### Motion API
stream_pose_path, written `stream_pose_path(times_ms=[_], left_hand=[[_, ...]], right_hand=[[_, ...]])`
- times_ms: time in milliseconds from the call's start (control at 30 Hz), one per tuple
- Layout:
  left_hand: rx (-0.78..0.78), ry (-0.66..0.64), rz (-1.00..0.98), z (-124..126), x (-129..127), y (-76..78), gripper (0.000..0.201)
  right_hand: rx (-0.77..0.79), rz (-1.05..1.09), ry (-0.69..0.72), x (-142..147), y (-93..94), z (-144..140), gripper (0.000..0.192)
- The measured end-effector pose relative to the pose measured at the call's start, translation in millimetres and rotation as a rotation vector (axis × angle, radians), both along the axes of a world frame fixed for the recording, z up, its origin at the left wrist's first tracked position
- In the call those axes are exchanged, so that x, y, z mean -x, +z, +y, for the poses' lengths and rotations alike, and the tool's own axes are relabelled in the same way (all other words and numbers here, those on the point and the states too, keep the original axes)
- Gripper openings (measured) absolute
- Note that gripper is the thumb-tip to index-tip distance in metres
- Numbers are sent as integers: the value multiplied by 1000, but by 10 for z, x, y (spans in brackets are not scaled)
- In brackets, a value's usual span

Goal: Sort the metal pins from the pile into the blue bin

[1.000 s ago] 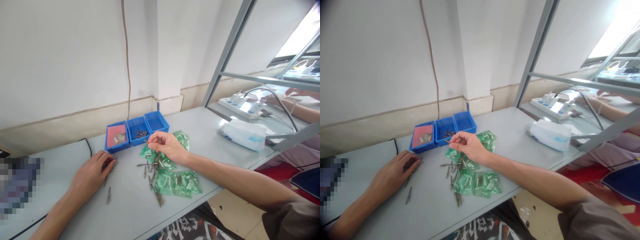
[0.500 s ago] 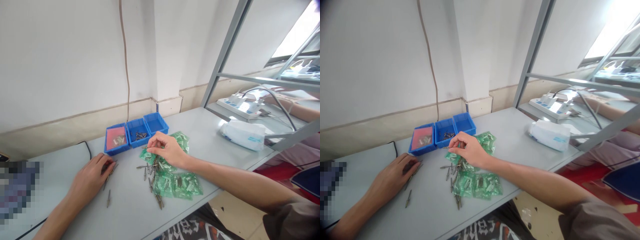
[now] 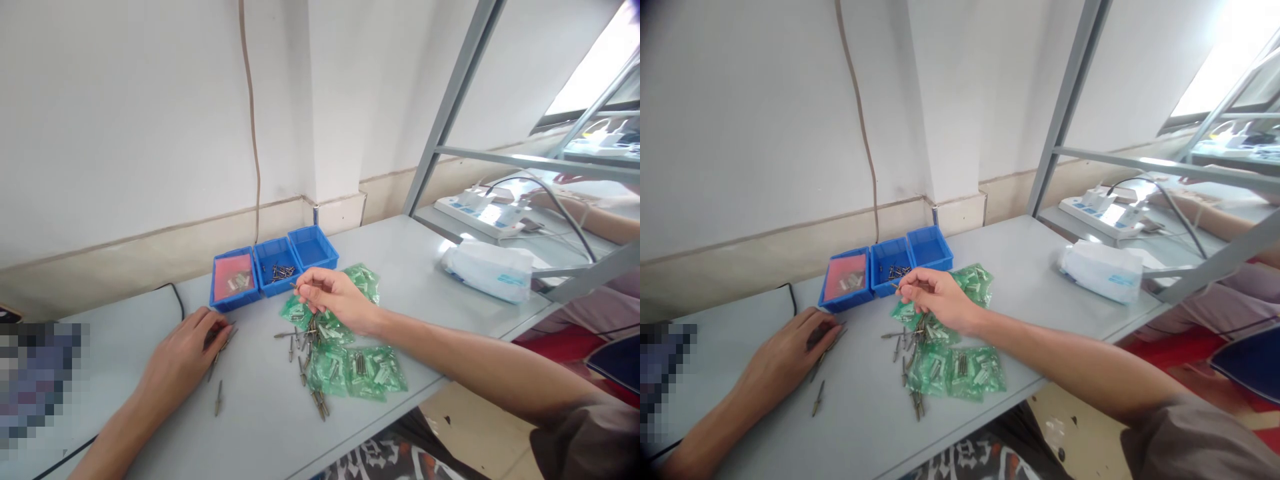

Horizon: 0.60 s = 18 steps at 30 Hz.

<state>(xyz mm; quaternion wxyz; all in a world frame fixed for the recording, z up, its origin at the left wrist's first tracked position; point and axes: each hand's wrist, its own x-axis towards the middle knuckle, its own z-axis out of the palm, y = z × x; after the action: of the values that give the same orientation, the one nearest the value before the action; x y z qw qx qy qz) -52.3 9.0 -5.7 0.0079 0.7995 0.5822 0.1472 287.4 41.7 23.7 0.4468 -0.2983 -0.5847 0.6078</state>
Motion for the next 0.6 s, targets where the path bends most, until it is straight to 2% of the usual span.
stream_pose_path(times_ms=[167,300,433,600], left_hand=[[-6,-21,-10,1,13,0,37],[-31,-70,-24,9,28,6,38],[-47,-78,-43,11,35,14,40],[-73,-71,-41,0,26,41,40]], right_hand=[[167,138,60,10,6,15,34],[237,202,91,10,27,16,35],[222,185,66,10,11,31,35],[108,75,-11,19,-47,41,34]])
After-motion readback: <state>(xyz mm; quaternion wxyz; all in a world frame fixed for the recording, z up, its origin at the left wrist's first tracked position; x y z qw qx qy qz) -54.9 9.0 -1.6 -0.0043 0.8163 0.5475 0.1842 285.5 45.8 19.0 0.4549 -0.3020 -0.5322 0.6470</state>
